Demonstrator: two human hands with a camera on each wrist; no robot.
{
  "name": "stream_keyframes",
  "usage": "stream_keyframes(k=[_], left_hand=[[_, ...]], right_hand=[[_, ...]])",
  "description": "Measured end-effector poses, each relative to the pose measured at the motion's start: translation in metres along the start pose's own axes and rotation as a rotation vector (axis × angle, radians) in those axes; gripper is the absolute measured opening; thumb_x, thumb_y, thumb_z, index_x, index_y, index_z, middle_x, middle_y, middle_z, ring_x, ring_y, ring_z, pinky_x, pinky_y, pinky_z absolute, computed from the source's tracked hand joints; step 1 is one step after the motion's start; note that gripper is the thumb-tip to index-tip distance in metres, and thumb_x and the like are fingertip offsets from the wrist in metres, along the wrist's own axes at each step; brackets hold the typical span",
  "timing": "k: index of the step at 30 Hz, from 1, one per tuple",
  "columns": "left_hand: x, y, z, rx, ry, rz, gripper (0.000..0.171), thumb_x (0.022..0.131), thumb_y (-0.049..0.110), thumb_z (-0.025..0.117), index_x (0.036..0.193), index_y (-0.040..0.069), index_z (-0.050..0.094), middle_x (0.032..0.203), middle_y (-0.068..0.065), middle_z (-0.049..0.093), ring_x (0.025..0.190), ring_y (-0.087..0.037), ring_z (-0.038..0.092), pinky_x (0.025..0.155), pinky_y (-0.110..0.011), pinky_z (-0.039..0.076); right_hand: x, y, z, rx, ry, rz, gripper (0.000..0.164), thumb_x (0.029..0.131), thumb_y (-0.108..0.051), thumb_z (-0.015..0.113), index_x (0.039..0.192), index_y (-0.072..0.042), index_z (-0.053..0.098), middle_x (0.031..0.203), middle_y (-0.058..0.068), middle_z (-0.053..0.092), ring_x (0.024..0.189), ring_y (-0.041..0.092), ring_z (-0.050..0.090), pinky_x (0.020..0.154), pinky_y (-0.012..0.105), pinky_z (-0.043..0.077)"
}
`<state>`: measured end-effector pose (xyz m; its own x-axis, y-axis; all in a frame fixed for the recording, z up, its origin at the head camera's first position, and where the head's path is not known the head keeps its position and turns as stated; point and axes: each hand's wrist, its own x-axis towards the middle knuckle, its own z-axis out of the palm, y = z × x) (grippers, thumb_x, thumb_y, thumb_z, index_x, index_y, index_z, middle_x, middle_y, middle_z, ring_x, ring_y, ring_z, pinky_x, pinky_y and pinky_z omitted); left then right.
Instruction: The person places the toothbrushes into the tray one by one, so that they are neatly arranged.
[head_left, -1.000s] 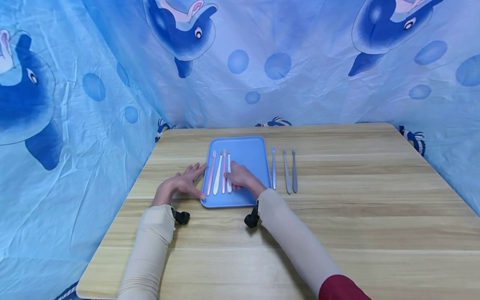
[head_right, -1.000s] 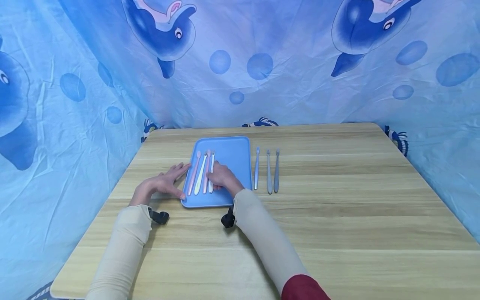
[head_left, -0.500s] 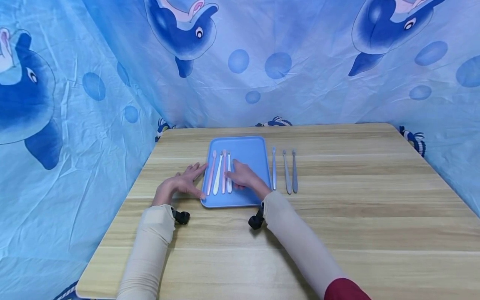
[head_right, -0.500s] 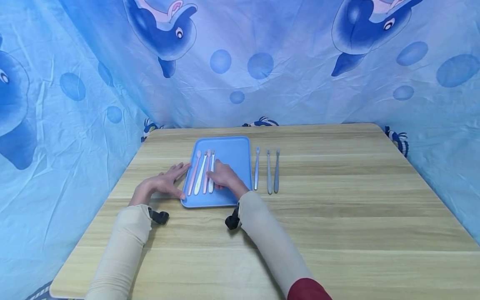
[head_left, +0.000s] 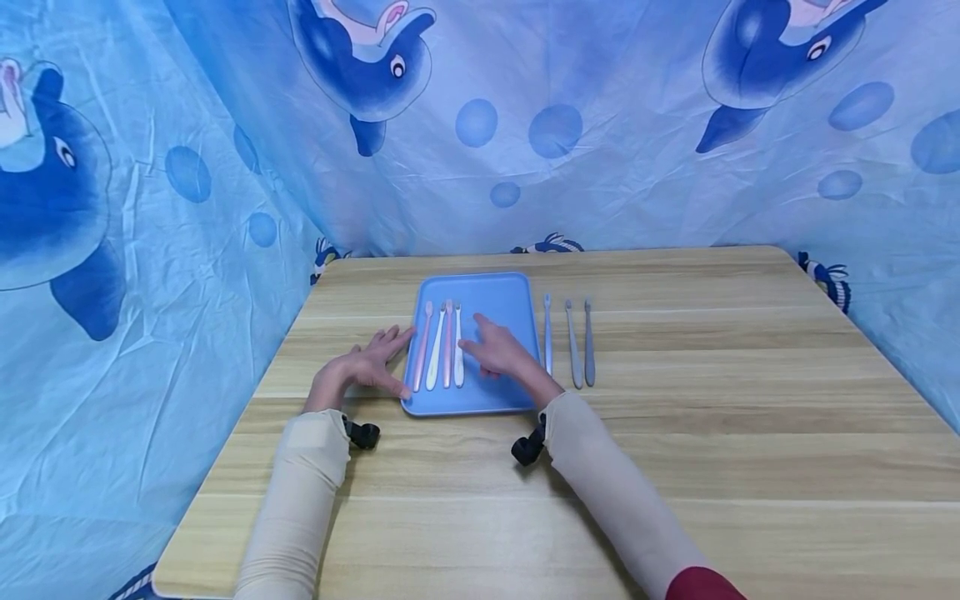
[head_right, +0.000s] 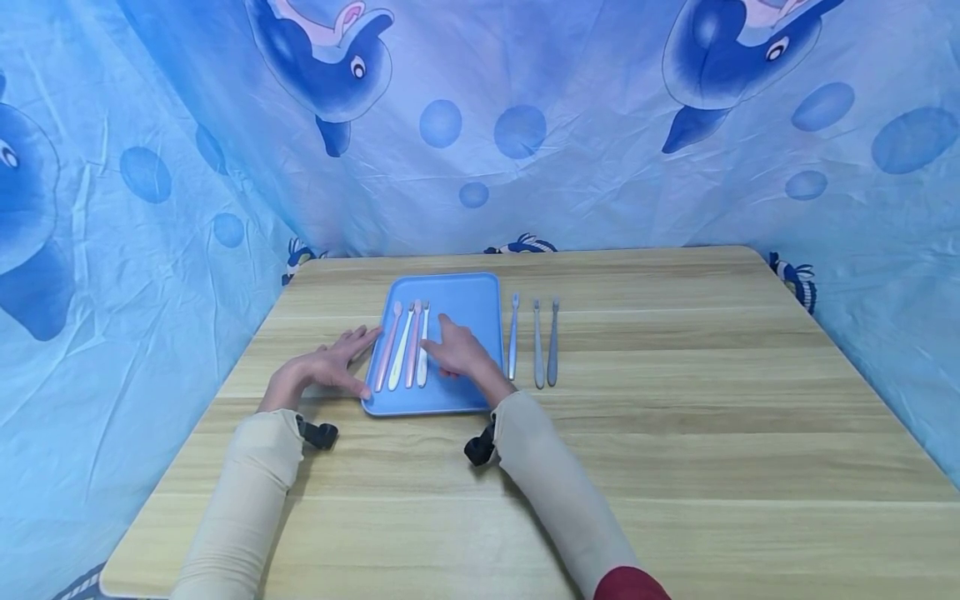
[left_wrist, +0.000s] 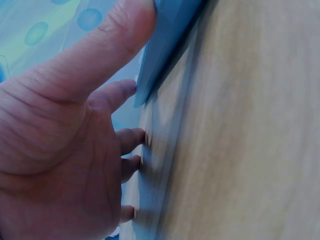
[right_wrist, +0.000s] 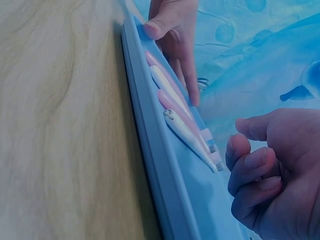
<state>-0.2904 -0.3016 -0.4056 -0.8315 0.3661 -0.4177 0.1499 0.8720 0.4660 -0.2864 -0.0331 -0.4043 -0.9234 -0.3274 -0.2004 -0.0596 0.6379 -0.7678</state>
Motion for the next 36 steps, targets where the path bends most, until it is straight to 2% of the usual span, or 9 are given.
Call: stream_keyframes(k=[6, 20, 36], left_hand=[[0.001, -0.001, 0.000, -0.004, 0.003, 0.003, 0.130, 0.070, 0.056, 0.085, 0.163, 0.021, 0.000, 0.169, -0.021, -0.011, 0.154, -0.047, -0.015, 0.119, -0.074, -0.008], [-0.001, 0.002, 0.000, -0.012, 0.003, -0.009, 0.129, 0.070, 0.056, 0.085, 0.163, 0.023, 0.001, 0.169, -0.020, -0.011, 0.155, -0.045, -0.016, 0.119, -0.073, -0.009], [0.000, 0.002, 0.001, -0.014, 0.003, -0.008, 0.131, 0.069, 0.056, 0.086, 0.163, 0.022, 0.002, 0.169, -0.021, -0.010, 0.155, -0.046, -0.015, 0.119, -0.073, -0.009]], right_hand=[[-0.010, 0.005, -0.007, 0.011, 0.040, -0.049, 0.072, 0.104, -0.035, 0.053, 0.162, -0.012, 0.016, 0.054, 0.003, 0.060, 0.039, 0.014, 0.049, 0.039, 0.024, 0.039], [-0.020, 0.017, -0.025, 0.047, 0.051, -0.028, 0.074, 0.104, -0.041, 0.052, 0.162, -0.016, 0.013, 0.056, 0.003, 0.058, 0.041, 0.015, 0.049, 0.041, 0.025, 0.042], [-0.027, 0.038, -0.045, 0.046, 0.090, -0.050, 0.076, 0.104, -0.039, 0.052, 0.162, -0.011, 0.012, 0.054, 0.002, 0.057, 0.042, 0.014, 0.049, 0.042, 0.024, 0.042]])
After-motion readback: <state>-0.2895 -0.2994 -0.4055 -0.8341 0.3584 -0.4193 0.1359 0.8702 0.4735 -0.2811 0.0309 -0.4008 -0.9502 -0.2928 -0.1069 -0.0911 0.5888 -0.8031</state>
